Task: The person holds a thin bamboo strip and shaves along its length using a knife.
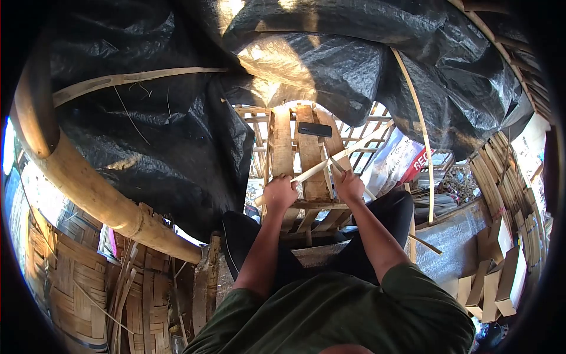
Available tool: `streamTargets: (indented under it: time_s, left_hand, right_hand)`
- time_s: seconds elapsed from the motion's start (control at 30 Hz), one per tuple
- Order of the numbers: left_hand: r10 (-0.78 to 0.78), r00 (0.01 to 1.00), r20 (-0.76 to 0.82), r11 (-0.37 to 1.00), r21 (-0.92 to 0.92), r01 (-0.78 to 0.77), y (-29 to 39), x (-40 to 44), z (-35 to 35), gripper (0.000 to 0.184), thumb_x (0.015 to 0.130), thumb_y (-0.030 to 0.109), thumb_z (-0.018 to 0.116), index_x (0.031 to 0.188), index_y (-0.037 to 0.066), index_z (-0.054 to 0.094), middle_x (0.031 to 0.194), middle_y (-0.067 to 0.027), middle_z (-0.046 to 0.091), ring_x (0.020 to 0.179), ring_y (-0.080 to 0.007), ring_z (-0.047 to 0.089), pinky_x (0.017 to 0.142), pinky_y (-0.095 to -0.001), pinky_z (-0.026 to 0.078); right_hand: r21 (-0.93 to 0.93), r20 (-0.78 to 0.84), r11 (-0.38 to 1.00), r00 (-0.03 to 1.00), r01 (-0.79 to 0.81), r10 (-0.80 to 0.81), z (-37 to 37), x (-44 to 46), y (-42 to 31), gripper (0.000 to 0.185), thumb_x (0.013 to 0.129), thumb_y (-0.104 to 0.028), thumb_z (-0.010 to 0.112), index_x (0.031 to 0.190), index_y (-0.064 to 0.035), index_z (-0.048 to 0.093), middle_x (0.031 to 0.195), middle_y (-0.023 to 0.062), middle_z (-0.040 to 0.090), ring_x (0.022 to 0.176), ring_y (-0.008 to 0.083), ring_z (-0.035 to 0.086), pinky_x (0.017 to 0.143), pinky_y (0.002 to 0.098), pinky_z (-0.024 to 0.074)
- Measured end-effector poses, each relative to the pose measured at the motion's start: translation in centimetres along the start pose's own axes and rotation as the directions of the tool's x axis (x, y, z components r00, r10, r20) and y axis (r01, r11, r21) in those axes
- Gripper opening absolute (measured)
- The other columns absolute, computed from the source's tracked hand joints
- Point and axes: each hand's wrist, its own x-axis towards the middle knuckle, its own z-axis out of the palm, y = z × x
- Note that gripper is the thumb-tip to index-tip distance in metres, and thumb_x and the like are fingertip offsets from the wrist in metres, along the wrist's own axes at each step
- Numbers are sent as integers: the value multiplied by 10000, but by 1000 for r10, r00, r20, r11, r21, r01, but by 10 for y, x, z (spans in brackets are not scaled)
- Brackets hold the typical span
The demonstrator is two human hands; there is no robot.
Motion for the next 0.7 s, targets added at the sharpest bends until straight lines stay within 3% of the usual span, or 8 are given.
streamTargets:
  time_s: [0.17,0.37,0.4,0.43,0.53,0.57,0.6,0.7]
  left_hand:
    - [-24,999,23,999,26,23,1,-2,-3,263,894,373,640,890,119,710,883,-89,698,833,-305,691,727,-445,536]
    - [-44,989,139,997,64,35,9,2,-17,250,910,344,601,952,120,704,943,-101,696,894,-313,692,776,-461,541]
    - [2,999,37,999,36,-3,6,1,-11,247,898,351,606,949,131,709,919,-111,707,871,-329,694,765,-468,543]
    - [-118,976,185,987,133,94,11,3,-13,251,883,363,609,932,139,712,871,-125,716,829,-347,698,735,-479,547]
    - [-65,993,97,982,182,47,7,4,-4,250,857,374,613,911,152,713,794,-138,713,773,-367,700,695,-500,550]
    - [-58,997,56,987,150,49,4,3,2,243,848,365,615,918,156,716,815,-130,716,780,-364,698,705,-498,552]
    - [-63,997,50,989,140,56,8,2,-3,217,841,339,633,923,159,722,837,-116,718,794,-348,700,708,-483,556]
    - [-27,1000,-14,994,107,29,12,1,-7,181,824,312,678,917,166,731,852,-94,718,805,-324,704,696,-454,562]
  right_hand:
    - [4,-21,1000,1000,-13,14,11,5,3,326,995,-324,465,1006,-50,642,830,225,704,814,434,689,734,555,536]
    - [-31,199,999,979,-41,47,11,25,6,452,963,-370,427,1018,-20,709,1003,238,716,977,388,698,842,486,546]
    - [-18,232,1000,973,7,-2,3,32,-2,445,950,-362,444,1033,-20,716,1027,233,716,994,387,696,853,482,546]
    - [-12,291,999,956,36,-31,0,27,6,440,936,-355,460,1047,-20,723,1051,227,715,1012,387,694,863,477,546]
    - [11,451,999,891,52,-51,9,49,17,445,880,-341,519,1095,-5,716,1107,251,693,1094,385,665,941,451,526]
    - [62,447,996,890,71,-91,-11,45,13,425,901,-320,503,1032,27,712,1016,263,709,983,387,704,850,470,560]
    - [113,560,990,828,-88,10,-30,46,5,379,926,-273,495,963,37,708,884,257,711,822,372,723,716,459,579]
    - [57,719,976,687,-210,106,-28,63,8,312,926,-185,491,911,52,693,774,228,691,706,347,711,602,429,568]
